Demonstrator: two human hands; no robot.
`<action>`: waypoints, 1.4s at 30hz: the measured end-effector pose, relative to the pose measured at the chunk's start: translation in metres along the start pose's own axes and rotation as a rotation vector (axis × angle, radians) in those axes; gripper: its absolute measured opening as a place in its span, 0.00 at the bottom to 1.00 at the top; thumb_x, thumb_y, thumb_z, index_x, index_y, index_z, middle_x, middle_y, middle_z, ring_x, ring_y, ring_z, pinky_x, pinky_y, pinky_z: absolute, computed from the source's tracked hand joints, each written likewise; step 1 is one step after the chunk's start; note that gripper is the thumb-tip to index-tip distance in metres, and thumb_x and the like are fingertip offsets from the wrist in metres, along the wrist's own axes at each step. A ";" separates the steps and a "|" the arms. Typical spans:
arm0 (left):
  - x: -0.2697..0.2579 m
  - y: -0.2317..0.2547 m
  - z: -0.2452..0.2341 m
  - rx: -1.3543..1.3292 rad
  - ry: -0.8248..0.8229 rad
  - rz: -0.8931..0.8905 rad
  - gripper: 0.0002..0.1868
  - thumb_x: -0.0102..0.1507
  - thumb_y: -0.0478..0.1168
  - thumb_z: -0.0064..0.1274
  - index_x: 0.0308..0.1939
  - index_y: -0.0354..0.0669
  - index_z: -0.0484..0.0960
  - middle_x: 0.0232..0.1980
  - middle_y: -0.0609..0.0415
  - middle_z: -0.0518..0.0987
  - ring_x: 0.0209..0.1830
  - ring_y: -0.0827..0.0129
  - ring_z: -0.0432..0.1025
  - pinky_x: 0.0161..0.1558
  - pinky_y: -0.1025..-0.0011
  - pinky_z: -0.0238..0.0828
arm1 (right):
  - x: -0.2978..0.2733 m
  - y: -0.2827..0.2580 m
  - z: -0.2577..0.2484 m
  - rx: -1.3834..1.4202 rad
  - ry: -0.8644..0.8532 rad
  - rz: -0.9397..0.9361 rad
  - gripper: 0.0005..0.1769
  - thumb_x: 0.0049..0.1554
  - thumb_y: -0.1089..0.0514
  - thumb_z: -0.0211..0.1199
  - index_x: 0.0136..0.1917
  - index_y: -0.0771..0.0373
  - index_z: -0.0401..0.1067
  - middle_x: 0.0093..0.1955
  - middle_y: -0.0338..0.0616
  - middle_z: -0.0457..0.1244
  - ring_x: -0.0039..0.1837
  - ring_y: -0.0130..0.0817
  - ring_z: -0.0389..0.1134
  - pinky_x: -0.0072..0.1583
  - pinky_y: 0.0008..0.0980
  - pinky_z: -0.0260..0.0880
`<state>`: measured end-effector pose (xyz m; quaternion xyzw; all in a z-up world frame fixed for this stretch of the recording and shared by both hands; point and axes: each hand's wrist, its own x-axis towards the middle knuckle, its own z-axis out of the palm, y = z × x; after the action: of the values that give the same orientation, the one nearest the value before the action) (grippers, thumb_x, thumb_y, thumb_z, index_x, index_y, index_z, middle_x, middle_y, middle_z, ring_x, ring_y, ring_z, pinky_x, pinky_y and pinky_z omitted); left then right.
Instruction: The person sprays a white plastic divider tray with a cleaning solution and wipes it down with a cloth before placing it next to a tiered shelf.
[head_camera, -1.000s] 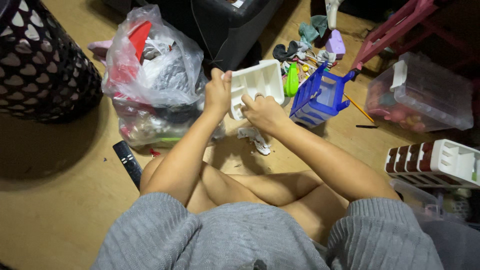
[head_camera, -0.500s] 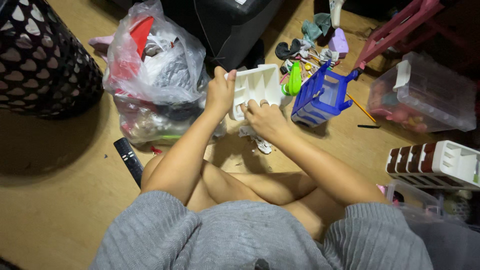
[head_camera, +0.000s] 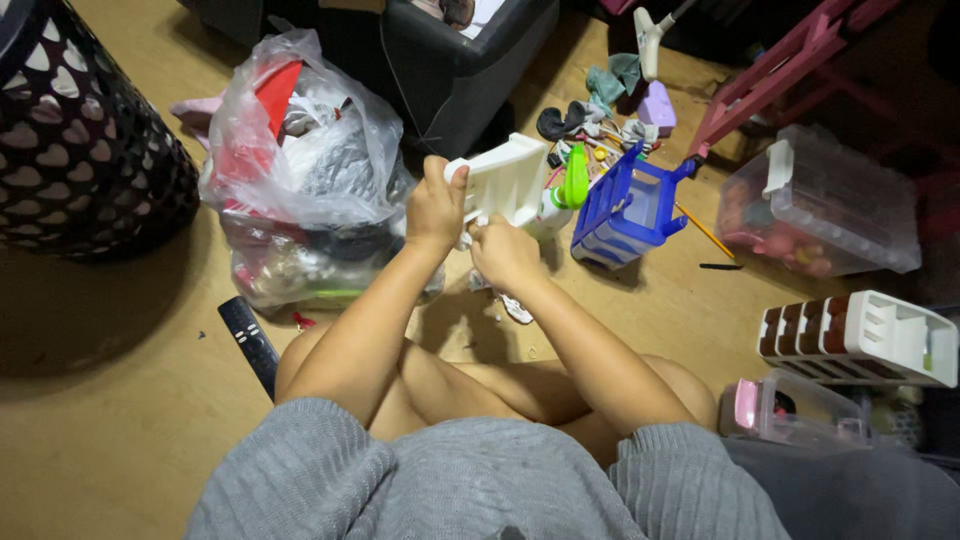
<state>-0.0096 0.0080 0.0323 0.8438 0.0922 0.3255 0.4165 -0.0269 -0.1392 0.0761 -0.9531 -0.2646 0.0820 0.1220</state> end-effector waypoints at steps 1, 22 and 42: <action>0.001 -0.001 -0.001 -0.002 0.026 0.014 0.19 0.72 0.54 0.44 0.48 0.39 0.69 0.35 0.33 0.80 0.36 0.34 0.75 0.36 0.45 0.69 | 0.001 0.000 -0.004 0.065 0.045 0.016 0.14 0.58 0.52 0.56 0.53 0.49 0.80 0.52 0.52 0.65 0.51 0.52 0.71 0.52 0.50 0.70; 0.010 0.004 -0.012 -0.088 0.225 -0.008 0.21 0.75 0.56 0.42 0.48 0.39 0.68 0.33 0.42 0.80 0.34 0.45 0.78 0.36 0.53 0.71 | -0.008 -0.017 0.003 0.101 0.622 -0.036 0.11 0.58 0.52 0.66 0.54 0.52 0.78 0.48 0.43 0.64 0.46 0.46 0.68 0.47 0.45 0.69; 0.006 -0.017 -0.006 0.055 0.198 0.138 0.21 0.72 0.56 0.48 0.49 0.41 0.73 0.32 0.41 0.80 0.32 0.45 0.78 0.35 0.54 0.73 | 0.071 0.034 0.090 1.010 -0.126 0.034 0.18 0.62 0.54 0.54 0.51 0.70 0.78 0.42 0.54 0.70 0.42 0.36 0.67 0.46 0.37 0.67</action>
<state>-0.0066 0.0249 0.0247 0.8231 0.0837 0.4324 0.3587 0.0296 -0.1135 -0.0264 -0.7726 -0.1830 0.2591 0.5500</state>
